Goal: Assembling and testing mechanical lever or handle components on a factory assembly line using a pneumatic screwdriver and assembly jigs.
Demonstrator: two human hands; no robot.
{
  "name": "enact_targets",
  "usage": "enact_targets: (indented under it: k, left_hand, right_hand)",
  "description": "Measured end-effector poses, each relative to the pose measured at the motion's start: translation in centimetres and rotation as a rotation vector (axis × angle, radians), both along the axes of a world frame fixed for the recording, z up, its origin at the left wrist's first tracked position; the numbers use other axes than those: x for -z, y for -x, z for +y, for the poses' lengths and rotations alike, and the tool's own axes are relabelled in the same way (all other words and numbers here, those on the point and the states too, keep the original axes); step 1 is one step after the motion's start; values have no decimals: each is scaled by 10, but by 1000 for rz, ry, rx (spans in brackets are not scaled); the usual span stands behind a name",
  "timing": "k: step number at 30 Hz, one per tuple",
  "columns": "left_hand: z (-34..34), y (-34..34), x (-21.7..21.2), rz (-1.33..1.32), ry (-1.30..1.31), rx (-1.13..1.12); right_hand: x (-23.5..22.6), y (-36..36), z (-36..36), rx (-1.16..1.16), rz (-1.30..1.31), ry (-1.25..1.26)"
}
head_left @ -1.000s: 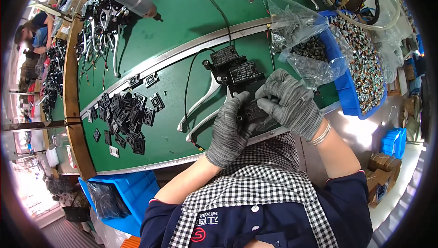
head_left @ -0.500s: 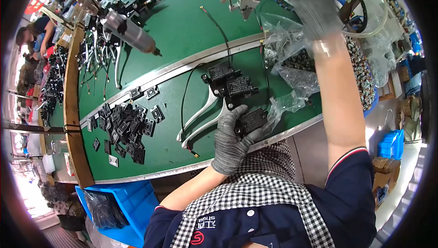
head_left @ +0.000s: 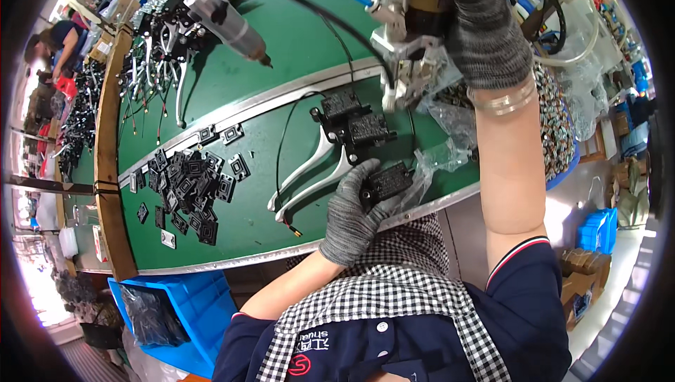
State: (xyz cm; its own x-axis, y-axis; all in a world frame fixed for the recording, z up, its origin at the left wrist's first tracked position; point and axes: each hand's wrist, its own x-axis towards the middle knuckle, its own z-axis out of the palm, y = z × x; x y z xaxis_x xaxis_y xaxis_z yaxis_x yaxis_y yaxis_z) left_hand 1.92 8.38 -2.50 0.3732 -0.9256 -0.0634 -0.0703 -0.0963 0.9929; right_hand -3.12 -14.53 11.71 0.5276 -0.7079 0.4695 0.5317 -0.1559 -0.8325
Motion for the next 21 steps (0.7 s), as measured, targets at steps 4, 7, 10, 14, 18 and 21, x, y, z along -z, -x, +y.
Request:
enact_targets:
  k: [4,7,10,14,18,21]
  left_hand:
    - [-6,4,4,148,71,-29]
    - [-5,9,4,217,144,-70]
    - [-8,8,12,204,96,-25]
    - [-5,1,13,79,32,3]
    - [-3,0,23,-17,56,-11]
    - [-5,2,22,-74,67,-21]
  right_hand:
    - [15,22,26,-28,-20,-69]
    - [23,28,39,-36,-29,-102]
    - [22,38,45,-14,-31,-108]
    - [33,30,47,-80,-51,-116]
    - [35,27,52,-127,-57,-113]
    - [34,28,54,-158,-58,-114]
